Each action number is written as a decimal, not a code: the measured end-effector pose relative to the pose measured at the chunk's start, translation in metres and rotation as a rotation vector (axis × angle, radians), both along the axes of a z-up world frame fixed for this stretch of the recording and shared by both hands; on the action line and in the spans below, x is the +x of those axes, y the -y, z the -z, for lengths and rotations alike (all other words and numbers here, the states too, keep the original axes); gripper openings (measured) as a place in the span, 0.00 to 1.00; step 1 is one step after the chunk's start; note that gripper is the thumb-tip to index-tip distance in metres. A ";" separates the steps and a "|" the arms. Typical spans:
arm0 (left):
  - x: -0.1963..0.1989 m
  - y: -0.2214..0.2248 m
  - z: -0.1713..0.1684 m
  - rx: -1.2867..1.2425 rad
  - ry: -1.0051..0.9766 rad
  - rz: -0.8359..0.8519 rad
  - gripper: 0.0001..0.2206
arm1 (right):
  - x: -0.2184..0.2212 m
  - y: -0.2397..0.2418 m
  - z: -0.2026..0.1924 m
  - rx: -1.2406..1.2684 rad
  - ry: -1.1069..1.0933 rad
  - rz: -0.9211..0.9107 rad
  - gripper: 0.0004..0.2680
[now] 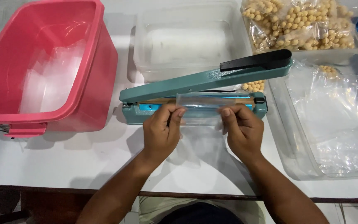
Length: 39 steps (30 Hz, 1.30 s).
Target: Sealing empty plastic bags using a manual impulse sealer on a tabletop.
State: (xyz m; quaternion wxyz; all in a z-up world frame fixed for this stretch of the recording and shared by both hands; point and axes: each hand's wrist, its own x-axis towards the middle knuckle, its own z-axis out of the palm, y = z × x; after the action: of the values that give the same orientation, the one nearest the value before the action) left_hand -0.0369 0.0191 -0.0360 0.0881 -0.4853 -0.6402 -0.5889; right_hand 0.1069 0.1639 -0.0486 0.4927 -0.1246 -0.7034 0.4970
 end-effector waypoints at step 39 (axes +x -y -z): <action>-0.011 0.030 -0.022 0.194 0.266 0.552 0.12 | 0.015 -0.026 0.004 0.203 -0.281 -0.238 0.27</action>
State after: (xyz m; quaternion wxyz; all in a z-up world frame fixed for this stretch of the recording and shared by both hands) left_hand -0.0476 -0.0108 -0.0144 -0.1136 -0.5488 -0.4314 -0.7070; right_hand 0.1222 0.1899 -0.0527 0.5337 0.0805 -0.6840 0.4907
